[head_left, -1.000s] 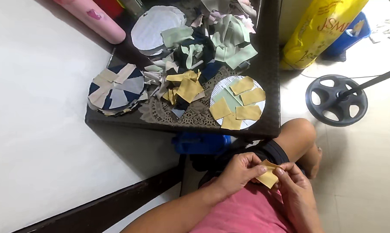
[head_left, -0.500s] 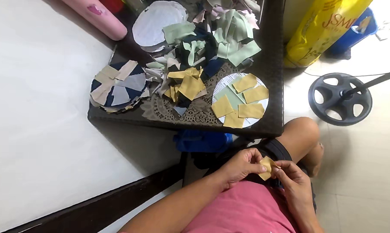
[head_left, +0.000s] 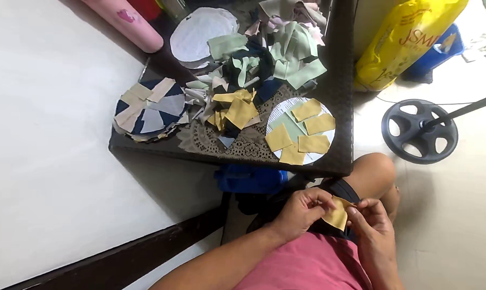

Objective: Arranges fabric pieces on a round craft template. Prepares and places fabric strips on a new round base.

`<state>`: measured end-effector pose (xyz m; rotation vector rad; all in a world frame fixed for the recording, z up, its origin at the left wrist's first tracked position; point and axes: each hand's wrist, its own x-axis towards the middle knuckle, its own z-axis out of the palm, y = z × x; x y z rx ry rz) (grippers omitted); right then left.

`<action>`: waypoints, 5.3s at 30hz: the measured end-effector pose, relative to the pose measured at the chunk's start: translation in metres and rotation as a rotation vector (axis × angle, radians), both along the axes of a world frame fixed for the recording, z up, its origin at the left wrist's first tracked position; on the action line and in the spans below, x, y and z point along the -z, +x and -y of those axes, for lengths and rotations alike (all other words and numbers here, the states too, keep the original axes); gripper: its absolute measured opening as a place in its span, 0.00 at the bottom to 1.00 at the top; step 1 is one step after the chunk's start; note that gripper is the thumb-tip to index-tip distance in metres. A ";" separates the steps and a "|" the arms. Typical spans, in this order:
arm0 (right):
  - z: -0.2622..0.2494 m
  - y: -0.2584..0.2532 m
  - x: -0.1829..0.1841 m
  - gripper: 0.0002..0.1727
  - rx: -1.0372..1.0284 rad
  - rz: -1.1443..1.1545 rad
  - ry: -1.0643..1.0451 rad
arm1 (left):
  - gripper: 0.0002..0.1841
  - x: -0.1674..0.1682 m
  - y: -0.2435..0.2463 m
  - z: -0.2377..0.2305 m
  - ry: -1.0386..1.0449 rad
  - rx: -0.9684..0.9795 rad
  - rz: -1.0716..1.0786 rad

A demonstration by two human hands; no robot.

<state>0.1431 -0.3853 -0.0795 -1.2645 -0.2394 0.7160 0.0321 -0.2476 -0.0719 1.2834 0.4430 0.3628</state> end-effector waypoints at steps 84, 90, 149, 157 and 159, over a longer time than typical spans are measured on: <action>-0.245 0.078 -0.051 0.10 -0.549 1.529 -0.282 | 0.09 -0.019 0.012 -0.144 1.102 -0.586 -0.536; -0.243 0.078 -0.051 0.11 -0.609 1.508 -0.339 | 0.10 -0.023 0.011 -0.144 1.057 -0.557 -0.552; -0.162 0.075 -0.004 0.15 0.058 0.858 0.028 | 0.18 -0.077 -0.021 -0.204 1.380 -0.437 -0.613; -0.162 0.072 -0.005 0.15 0.087 0.873 0.004 | 0.08 -0.078 -0.052 -0.267 1.522 -0.087 -0.575; -0.162 0.072 -0.006 0.15 0.089 0.867 0.006 | 0.08 -0.094 -0.048 -0.269 1.312 -0.141 -0.637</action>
